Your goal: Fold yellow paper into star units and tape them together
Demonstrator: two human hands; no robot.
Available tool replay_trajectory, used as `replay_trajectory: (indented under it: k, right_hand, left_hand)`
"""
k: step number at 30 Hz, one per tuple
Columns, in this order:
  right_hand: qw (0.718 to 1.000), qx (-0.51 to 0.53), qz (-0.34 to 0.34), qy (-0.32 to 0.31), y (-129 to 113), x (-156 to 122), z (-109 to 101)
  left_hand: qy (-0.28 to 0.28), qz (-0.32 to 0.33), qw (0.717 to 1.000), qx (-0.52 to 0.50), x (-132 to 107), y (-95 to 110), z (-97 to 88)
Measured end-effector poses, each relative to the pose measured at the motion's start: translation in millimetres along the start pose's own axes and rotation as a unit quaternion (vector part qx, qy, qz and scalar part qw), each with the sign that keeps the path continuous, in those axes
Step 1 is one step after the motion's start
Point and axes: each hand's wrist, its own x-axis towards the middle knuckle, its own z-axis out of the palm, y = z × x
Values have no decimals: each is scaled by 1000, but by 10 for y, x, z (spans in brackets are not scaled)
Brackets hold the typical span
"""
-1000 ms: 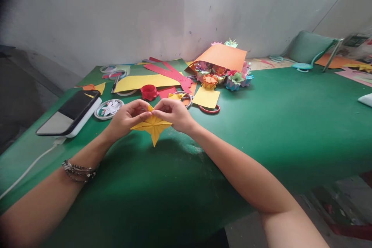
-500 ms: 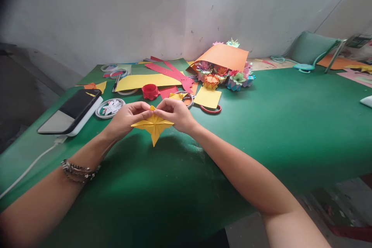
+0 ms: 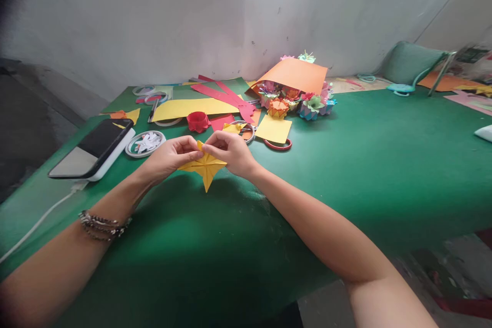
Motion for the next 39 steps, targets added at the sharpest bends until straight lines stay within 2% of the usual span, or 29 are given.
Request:
replay_trajectory:
  k: [9, 17, 23, 27, 30, 35, 39]
  right_hand:
    - [999, 27, -10, 19, 17, -1, 12]
    - [999, 20, -27, 34, 18, -1, 31]
    - [998, -23, -60, 21, 53, 5, 25]
    - [990, -115, -81, 3, 48, 18, -11]
    - [985, -148, -81, 22, 46, 20, -23]
    - [970, -214, -97, 60, 53, 2, 16]
    - [968, -229, -69, 81, 45, 2, 32]
  left_hand:
    - [22, 22, 999, -26, 8, -23, 6]
    - [19, 27, 999, -16, 4, -2, 11]
    - [27, 33, 999, 20, -8, 13, 58]
    - [35, 35, 997, 57, -8, 11, 79]
    - [44, 47, 995, 80, -7, -6, 91]
    - [94, 108, 978, 154, -17, -60, 131]
    - [123, 146, 961, 199, -38, -77, 188]
